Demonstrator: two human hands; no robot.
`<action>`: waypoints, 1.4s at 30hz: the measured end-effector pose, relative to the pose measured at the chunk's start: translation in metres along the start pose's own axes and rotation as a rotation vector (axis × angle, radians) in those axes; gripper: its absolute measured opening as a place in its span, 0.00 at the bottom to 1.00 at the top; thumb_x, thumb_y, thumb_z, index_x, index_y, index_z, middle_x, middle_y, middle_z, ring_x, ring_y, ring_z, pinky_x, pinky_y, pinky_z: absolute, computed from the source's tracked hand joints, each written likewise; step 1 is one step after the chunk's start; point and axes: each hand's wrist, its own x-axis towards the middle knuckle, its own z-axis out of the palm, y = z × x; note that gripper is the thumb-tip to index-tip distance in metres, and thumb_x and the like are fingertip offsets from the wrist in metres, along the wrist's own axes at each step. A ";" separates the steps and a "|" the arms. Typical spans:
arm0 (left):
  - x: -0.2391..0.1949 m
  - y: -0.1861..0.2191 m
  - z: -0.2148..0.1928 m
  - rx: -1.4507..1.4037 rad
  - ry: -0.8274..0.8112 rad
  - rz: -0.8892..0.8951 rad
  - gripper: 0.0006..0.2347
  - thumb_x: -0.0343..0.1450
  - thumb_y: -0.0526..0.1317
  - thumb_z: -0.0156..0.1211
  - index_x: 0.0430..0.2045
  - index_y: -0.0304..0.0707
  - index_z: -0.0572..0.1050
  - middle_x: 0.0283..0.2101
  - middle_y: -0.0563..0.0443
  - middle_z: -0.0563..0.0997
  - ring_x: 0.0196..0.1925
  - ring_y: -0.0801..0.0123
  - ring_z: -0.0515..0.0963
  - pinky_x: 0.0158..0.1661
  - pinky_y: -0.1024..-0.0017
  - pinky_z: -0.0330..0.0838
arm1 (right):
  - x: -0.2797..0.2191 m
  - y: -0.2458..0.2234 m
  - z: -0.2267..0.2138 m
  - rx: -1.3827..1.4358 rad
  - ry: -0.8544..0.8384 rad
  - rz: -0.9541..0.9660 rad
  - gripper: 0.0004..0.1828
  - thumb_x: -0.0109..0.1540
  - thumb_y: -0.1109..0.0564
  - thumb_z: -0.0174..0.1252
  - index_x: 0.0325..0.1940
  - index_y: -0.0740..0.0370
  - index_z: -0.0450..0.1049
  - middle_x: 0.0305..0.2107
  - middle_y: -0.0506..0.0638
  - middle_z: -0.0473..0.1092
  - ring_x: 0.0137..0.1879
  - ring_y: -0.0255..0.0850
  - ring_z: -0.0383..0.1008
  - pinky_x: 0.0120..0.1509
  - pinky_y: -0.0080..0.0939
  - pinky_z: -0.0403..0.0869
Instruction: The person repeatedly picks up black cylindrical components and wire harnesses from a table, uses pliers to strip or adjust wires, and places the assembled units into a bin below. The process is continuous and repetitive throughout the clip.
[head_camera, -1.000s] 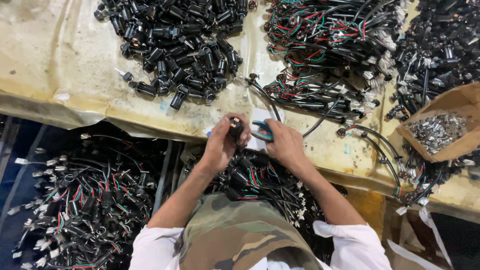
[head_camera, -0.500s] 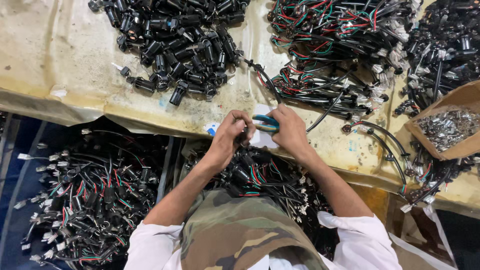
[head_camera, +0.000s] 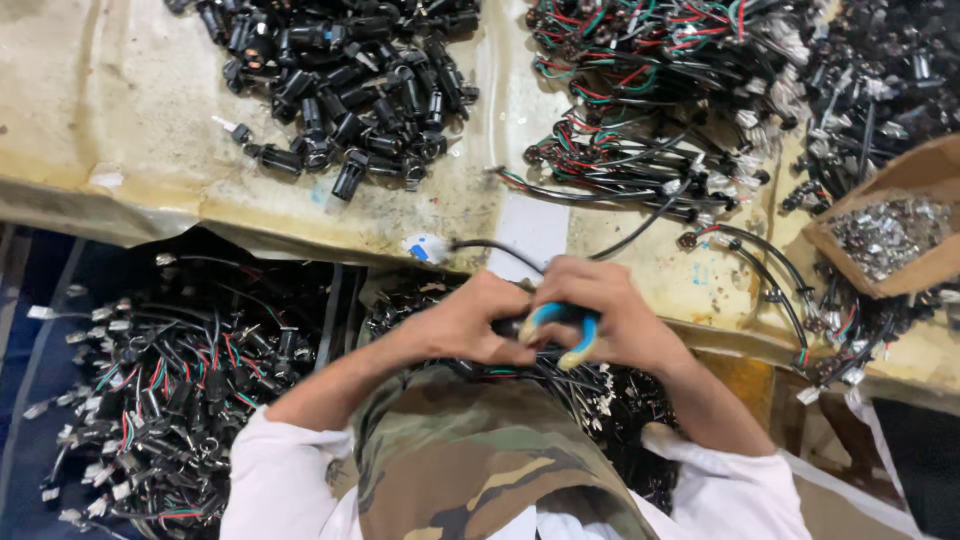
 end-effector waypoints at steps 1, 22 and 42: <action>0.003 0.000 -0.003 0.038 -0.075 -0.007 0.11 0.62 0.40 0.73 0.32 0.38 0.79 0.29 0.47 0.82 0.30 0.62 0.82 0.34 0.68 0.74 | 0.005 -0.005 0.001 0.016 -0.135 0.051 0.13 0.54 0.60 0.72 0.38 0.61 0.75 0.31 0.48 0.71 0.38 0.39 0.74 0.41 0.37 0.72; -0.003 0.031 0.073 0.298 0.239 0.020 0.13 0.62 0.45 0.73 0.21 0.39 0.74 0.22 0.50 0.73 0.22 0.56 0.76 0.22 0.61 0.68 | -0.067 -0.015 0.082 1.174 0.499 -0.083 0.33 0.63 0.30 0.61 0.22 0.54 0.58 0.14 0.40 0.56 0.16 0.32 0.50 0.19 0.36 0.54; -0.059 -0.001 -0.005 0.310 -0.086 0.014 0.24 0.64 0.40 0.68 0.56 0.34 0.75 0.61 0.38 0.75 0.66 0.48 0.70 0.65 0.52 0.60 | -0.068 0.105 -0.003 0.843 1.033 0.387 0.04 0.73 0.62 0.53 0.51 0.56 0.69 0.38 0.45 0.70 0.32 0.30 0.65 0.35 0.31 0.63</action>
